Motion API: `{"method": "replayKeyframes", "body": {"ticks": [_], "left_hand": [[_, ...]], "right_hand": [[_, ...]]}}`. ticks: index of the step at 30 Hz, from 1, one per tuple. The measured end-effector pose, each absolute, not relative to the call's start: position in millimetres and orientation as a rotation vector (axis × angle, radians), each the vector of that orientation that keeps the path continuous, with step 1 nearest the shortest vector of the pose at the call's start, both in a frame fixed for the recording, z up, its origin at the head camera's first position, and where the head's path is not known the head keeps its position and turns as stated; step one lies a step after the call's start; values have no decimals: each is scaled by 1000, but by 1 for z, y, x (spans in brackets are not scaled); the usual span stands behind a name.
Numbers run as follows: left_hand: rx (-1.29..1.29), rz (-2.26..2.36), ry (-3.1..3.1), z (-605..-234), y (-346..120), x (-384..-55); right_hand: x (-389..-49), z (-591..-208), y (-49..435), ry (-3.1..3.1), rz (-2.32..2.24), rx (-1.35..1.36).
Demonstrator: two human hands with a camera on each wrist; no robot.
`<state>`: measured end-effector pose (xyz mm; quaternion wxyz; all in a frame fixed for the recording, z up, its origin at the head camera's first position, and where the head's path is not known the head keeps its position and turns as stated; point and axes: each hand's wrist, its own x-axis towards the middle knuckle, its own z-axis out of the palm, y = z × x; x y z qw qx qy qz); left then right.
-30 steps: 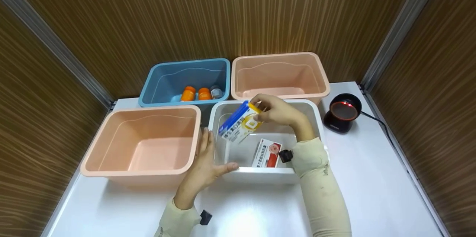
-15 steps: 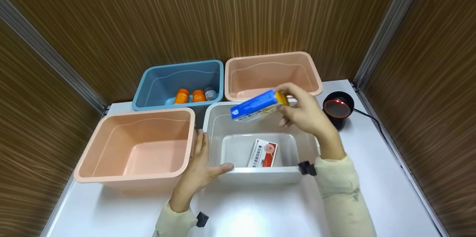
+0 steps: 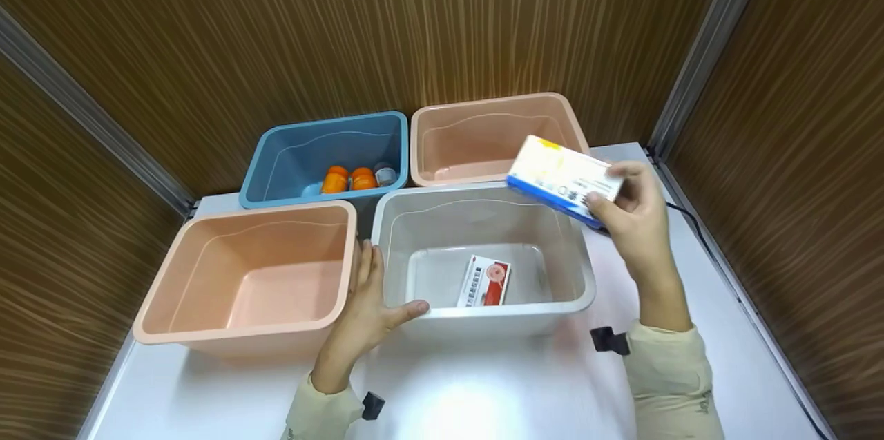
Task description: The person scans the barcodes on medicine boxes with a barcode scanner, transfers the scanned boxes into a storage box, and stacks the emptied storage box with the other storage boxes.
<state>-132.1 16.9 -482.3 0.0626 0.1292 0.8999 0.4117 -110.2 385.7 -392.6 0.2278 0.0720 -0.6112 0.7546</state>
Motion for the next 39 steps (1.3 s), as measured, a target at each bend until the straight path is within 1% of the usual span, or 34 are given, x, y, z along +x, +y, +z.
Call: {"method": "replayKeyframes", "body": {"ticks": [9, 15, 22, 26, 32, 36, 39], "left_hand": [[392, 1243, 2726, -483, 17, -133], [409, 1251, 2732, -483, 17, -132], [411, 1266, 2728, -484, 16, -132], [403, 1262, 2730, -484, 16, -132], [405, 1270, 2724, -483, 17, -133], [400, 1263, 2734, -484, 17, -133], [396, 1268, 2730, -484, 17, -133]], "right_hand": [[-100, -419, 419, -1483, 2236, 99], [-89, -434, 444, -1361, 2359, -31], [-88, -467, 481, -1202, 2578, -165], [-85, -494, 499, -1276, 2631, -306], [-79, -528, 512, -1589, 2602, -489], [-78, -534, 512, -1734, 2551, -563], [-78, -527, 509, -1716, 2545, -539]]}}
